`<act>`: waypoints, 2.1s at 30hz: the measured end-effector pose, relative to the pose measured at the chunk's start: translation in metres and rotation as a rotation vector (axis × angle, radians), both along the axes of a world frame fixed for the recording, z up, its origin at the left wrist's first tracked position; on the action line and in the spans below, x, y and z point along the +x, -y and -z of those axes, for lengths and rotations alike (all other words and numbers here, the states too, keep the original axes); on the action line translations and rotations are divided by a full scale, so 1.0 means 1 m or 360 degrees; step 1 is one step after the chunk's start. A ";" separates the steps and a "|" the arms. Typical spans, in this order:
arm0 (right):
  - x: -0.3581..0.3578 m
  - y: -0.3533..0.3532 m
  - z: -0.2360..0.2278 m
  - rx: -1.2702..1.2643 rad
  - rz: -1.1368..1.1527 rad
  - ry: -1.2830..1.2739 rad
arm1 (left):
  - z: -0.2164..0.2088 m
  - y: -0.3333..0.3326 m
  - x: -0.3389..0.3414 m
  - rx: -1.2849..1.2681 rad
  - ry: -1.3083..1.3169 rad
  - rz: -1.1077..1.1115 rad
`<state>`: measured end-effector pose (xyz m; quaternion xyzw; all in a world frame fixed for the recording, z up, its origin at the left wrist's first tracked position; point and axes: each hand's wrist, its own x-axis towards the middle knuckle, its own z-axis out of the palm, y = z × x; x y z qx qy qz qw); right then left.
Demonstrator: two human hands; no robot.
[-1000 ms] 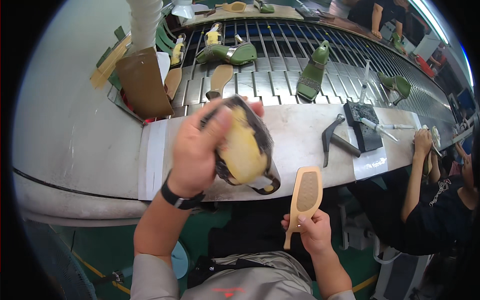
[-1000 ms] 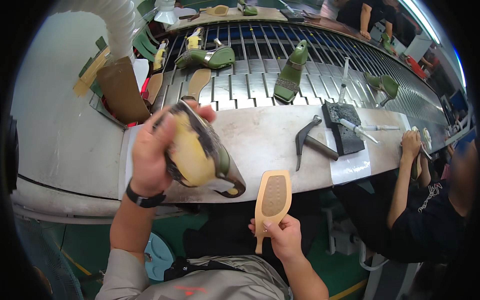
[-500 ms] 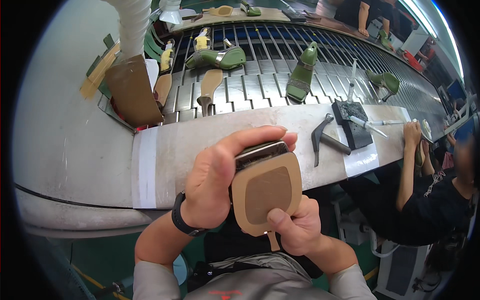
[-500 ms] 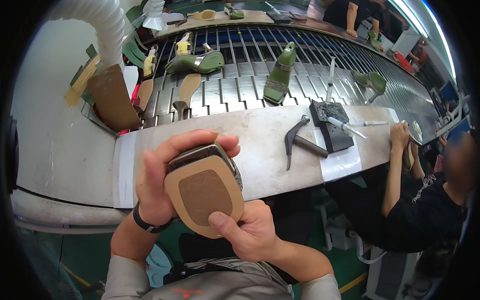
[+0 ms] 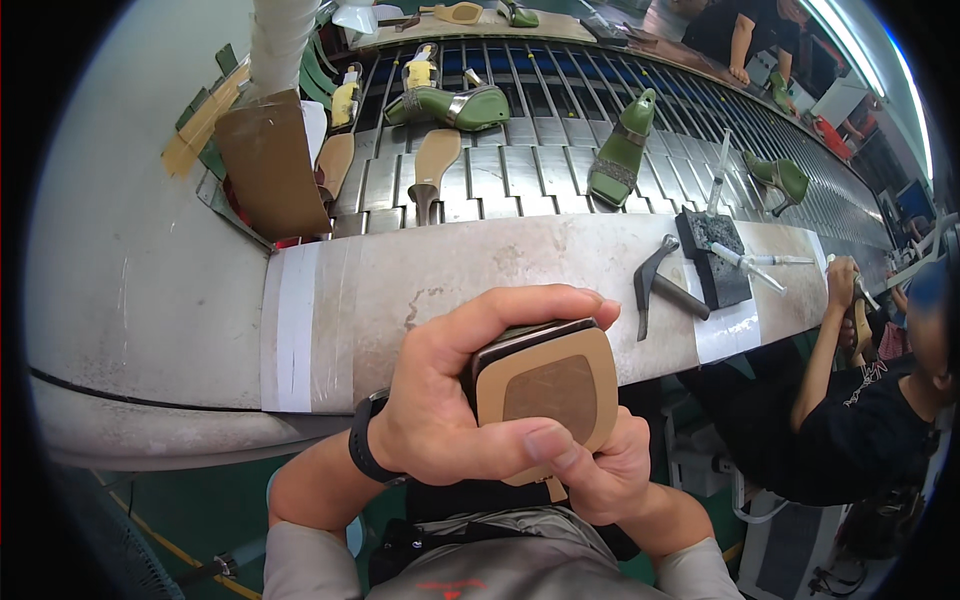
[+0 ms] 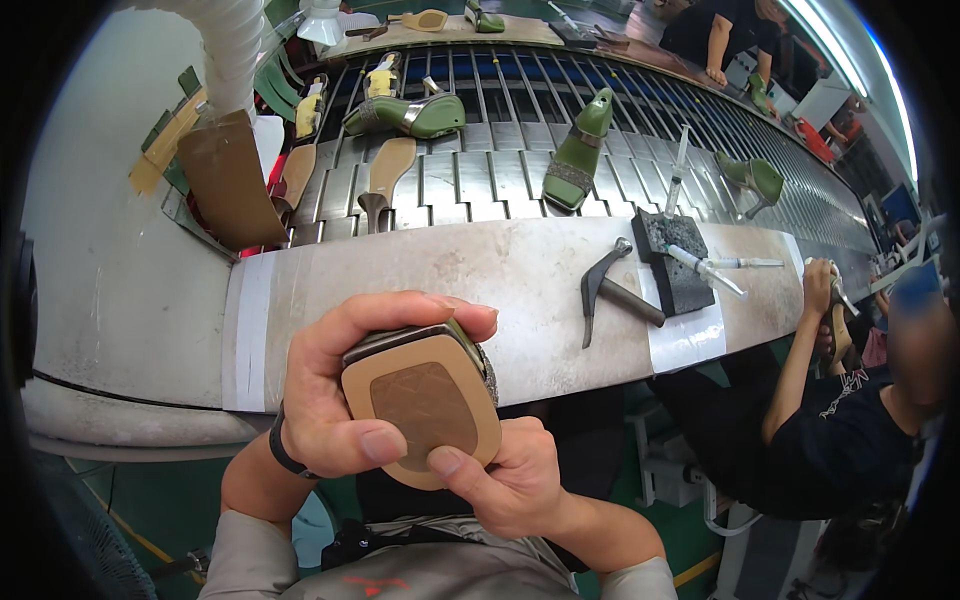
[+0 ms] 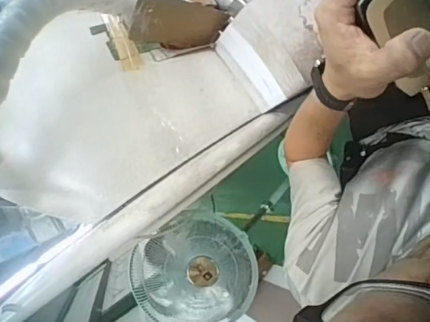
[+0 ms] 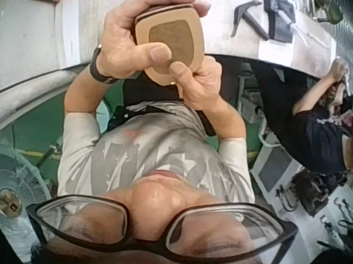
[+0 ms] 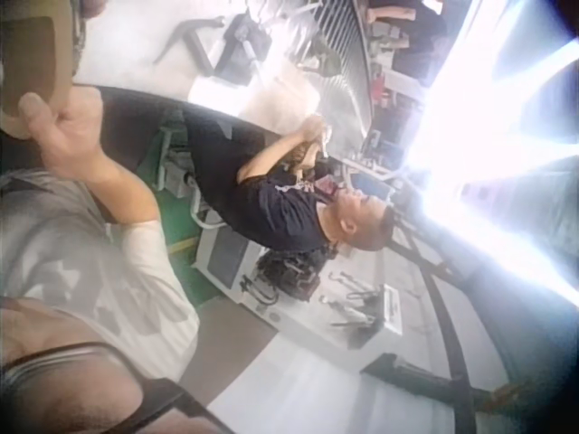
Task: The person hammers the edge of a high-heel shoe using a hammer, places it on a conveyor, then picks up another shoe to align a sole component onto the bottom by hand.
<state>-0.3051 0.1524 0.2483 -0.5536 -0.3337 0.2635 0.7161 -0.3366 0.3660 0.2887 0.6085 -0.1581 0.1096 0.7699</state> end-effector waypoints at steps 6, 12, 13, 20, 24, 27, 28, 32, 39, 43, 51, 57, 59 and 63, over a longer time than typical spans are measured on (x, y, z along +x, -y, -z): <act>-0.002 -0.005 -0.011 -0.0051 -0.0006 -0.0030 | -0.003 -0.001 -0.003 -0.0009 -0.0005 -0.0028; -0.006 -0.013 -0.012 0.0030 0.0122 0.0054 | -0.024 0.004 -0.009 -0.0241 -0.0340 -0.0042; -0.006 -0.014 -0.013 0.0031 0.0120 0.0052 | -0.024 0.003 -0.010 -0.0240 -0.0342 -0.0045; -0.010 -0.015 -0.014 -0.0014 0.0117 0.0091 | -0.023 -0.002 -0.017 0.0000 -0.0179 -0.0038; -0.013 -0.016 -0.012 -0.0003 0.0144 0.0051 | -0.021 -0.003 -0.017 0.0029 -0.0164 -0.0029; -0.014 -0.015 -0.011 0.0024 0.0151 0.0012 | -0.021 -0.004 -0.016 -0.0054 -0.0187 0.0020; -0.013 -0.014 -0.011 0.0021 0.0156 0.0011 | -0.019 -0.005 -0.015 -0.0056 -0.0189 0.0024; -0.009 -0.011 -0.023 -0.0012 0.0128 -0.0076 | -0.019 -0.004 -0.009 -0.0024 -0.0137 0.0118; 0.005 -0.004 -0.024 0.0094 0.0038 -0.0459 | -0.020 0.002 0.008 -0.0064 -0.0169 0.0194; 0.005 -0.003 -0.029 0.0025 0.0086 -0.0403 | -0.022 0.002 0.011 -0.0151 -0.0246 0.0184; 0.057 -0.008 -0.033 0.0040 0.0091 -0.0646 | -0.003 -0.018 0.074 -0.0251 -0.0110 0.0299; 0.064 -0.013 -0.037 -0.0051 0.0215 -0.0637 | 0.001 -0.025 0.083 0.0022 0.0051 0.0235; 0.063 -0.014 -0.034 -0.0034 0.0254 -0.0660 | 0.001 -0.026 0.081 0.0099 0.0076 0.0194; 0.068 -0.008 -0.034 -0.0022 0.0125 -0.0652 | -0.001 -0.027 0.075 0.0152 0.0088 0.0243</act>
